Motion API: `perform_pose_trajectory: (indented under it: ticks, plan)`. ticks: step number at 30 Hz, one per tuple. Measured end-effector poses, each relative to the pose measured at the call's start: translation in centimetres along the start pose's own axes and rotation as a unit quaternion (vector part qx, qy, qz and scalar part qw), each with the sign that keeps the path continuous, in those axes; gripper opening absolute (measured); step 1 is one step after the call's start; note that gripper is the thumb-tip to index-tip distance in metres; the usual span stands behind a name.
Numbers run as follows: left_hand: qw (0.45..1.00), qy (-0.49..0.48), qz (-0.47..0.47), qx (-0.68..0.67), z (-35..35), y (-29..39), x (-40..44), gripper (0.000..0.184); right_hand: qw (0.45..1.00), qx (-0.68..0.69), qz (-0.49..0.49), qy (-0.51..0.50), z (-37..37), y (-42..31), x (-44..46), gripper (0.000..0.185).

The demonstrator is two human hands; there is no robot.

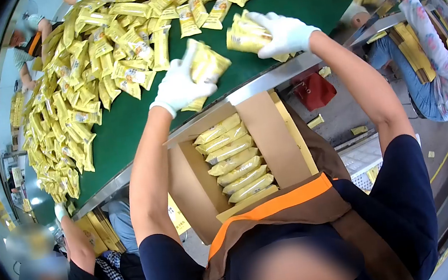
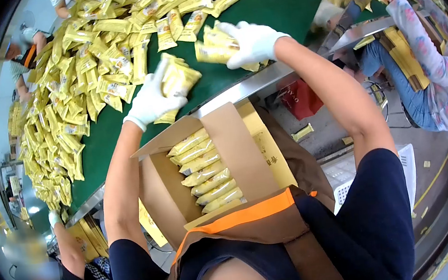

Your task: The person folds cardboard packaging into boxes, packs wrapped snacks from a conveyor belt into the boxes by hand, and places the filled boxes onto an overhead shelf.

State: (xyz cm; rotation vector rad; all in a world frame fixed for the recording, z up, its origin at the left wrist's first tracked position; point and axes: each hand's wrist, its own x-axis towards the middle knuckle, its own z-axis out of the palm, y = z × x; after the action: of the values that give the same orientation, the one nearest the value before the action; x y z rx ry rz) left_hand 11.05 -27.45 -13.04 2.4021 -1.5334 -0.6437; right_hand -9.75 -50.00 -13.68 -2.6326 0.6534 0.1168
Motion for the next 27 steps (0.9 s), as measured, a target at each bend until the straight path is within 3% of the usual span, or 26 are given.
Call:
perform_pose_trajectory:
  ticks: [1,2,3,5,6,7,9,10,11,12,13,15,16,17,18,22,25,27]
  plan:
    - [0.99,0.117,0.045,-0.057,1.6,-4.1,0.6,0.116,0.992,0.124,0.002,-0.01,-0.5,0.2,-0.1,0.104]
    - [0.957,0.123,0.05,-0.256,0.4,-4.8,-0.8,0.106,0.966,0.254,-0.036,0.015,-1.2,-0.6,-1.6,0.104]
    - [0.928,0.146,0.017,-0.343,-1.1,-6.1,-2.7,0.097,0.9,0.421,-0.116,0.0,-1.5,-1.1,-2.6,0.101]
    - [0.824,0.212,-0.037,-0.524,-4.2,-5.8,-7.9,0.084,0.849,0.494,-0.153,-0.114,-5.5,-5.9,-7.7,0.096]
    - [0.747,0.252,-0.05,-0.613,-5.4,-4.7,-10.8,0.079,0.917,0.267,-0.294,-0.027,-6.8,-8.1,-9.5,0.088]
    - [0.72,0.245,0.021,-0.649,-6.2,-5.9,-12.9,0.077,0.924,0.148,-0.352,-0.026,-6.6,-10.9,-10.8,0.076]
    - [0.699,0.197,0.091,-0.681,-7.3,-2.6,-16.7,0.093,0.9,-0.059,-0.431,-0.018,-4.8,-16.0,-13.3,0.061]
    - [0.7,0.166,0.126,-0.683,-7.3,-1.3,-18.1,0.099,0.879,-0.073,-0.472,0.019,-1.8,-17.0,-14.1,0.061]
    - [0.664,0.111,0.114,-0.731,-6.3,-2.0,-19.9,0.092,0.874,-0.157,-0.452,-0.085,-0.1,-18.8,-14.1,0.057]
    - [0.716,0.053,0.098,-0.689,-6.0,-1.9,-20.5,0.095,0.869,-0.145,-0.466,-0.083,2.4,-19.2,-13.4,0.058]
    - [0.765,-0.005,0.089,-0.638,-5.6,-1.7,-21.1,0.1,0.863,-0.201,-0.423,-0.192,2.7,-20.8,-12.3,0.064]
    - [0.865,-0.072,0.095,-0.488,-4.6,2.0,-19.8,0.105,0.86,-0.096,-0.324,-0.382,2.8,-22.3,-10.4,0.073]
    - [0.856,-0.082,0.121,-0.497,-4.1,3.5,-18.7,0.099,0.84,-0.019,-0.291,-0.457,4.6,-21.9,-9.5,0.073]
    - [0.941,-0.099,0.105,-0.306,-4.1,3.5,-18.3,0.1,0.875,-0.054,-0.329,-0.349,8.1,-20.9,-10.8,0.073]
    - [0.985,-0.11,0.079,-0.102,-4.0,3.2,-18.1,0.102,0.896,-0.088,-0.364,-0.238,11.0,-20.1,-13.1,0.073]
    - [0.977,-0.078,0.113,0.166,-0.6,5.4,-17.6,0.1,0.892,-0.11,-0.414,-0.146,10.2,-19.4,-17.4,0.056]
    - [0.974,-0.024,0.137,0.181,2.9,7.3,-16.8,0.097,0.903,-0.059,-0.379,-0.195,11.6,-19.0,-18.2,0.042]
    - [0.973,0.031,0.153,0.172,5.3,6.9,-16.0,0.091,0.9,-0.085,-0.395,-0.161,11.6,-18.6,-18.2,0.043]
